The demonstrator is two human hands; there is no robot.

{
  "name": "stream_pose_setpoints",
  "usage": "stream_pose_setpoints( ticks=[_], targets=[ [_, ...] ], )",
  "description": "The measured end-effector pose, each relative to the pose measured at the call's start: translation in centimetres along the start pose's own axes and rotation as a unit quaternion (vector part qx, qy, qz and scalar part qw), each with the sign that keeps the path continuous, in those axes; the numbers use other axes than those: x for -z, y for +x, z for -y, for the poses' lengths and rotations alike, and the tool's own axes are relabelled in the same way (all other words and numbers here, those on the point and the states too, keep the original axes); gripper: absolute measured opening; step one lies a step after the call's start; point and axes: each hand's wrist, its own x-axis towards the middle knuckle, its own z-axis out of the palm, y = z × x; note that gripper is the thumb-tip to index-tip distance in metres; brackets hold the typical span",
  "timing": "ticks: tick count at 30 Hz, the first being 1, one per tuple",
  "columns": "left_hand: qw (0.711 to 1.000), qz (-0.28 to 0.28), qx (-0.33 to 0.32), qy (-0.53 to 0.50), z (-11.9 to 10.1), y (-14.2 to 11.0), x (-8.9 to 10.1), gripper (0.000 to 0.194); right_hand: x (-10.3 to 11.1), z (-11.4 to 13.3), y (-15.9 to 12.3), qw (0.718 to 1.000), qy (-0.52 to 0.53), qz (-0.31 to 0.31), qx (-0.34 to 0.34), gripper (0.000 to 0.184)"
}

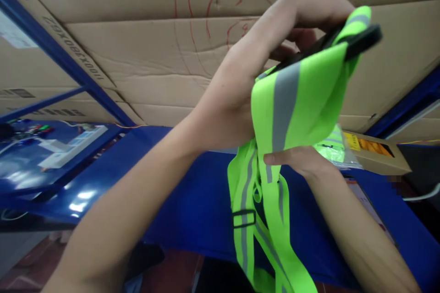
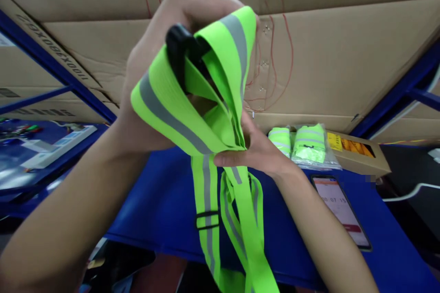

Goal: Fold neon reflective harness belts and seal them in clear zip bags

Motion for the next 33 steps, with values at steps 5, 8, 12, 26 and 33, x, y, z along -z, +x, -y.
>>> stream_pose_setpoints(
  ticks=[5,8,12,26,33],
  targets=[
    [0.947,-0.173,0.063,-0.262,3.4,-0.3,-2.0,0.028,-3.2,-1.6,-0.1,0.915,0.337,0.187,-0.122,0.071],
    [0.887,-0.211,0.131,-0.390,7.2,-0.7,-2.9,0.033,-7.2,-2.7,-0.9,0.833,0.458,0.254,-0.179,0.062],
    [0.835,-0.235,0.208,-0.452,11.8,-1.9,-3.3,0.029,-12.5,-4.4,-2.3,0.757,0.542,0.219,-0.292,0.061],
    [0.688,-0.417,0.365,-0.469,15.5,-7.6,0.6,0.022,-19.3,-3.0,-4.3,0.731,0.561,0.151,-0.357,0.054],
    [0.655,-0.415,0.345,-0.529,12.1,-5.6,0.5,0.028,-20.6,-2.5,-3.8,0.751,0.555,0.122,-0.335,0.051]
  ],
)
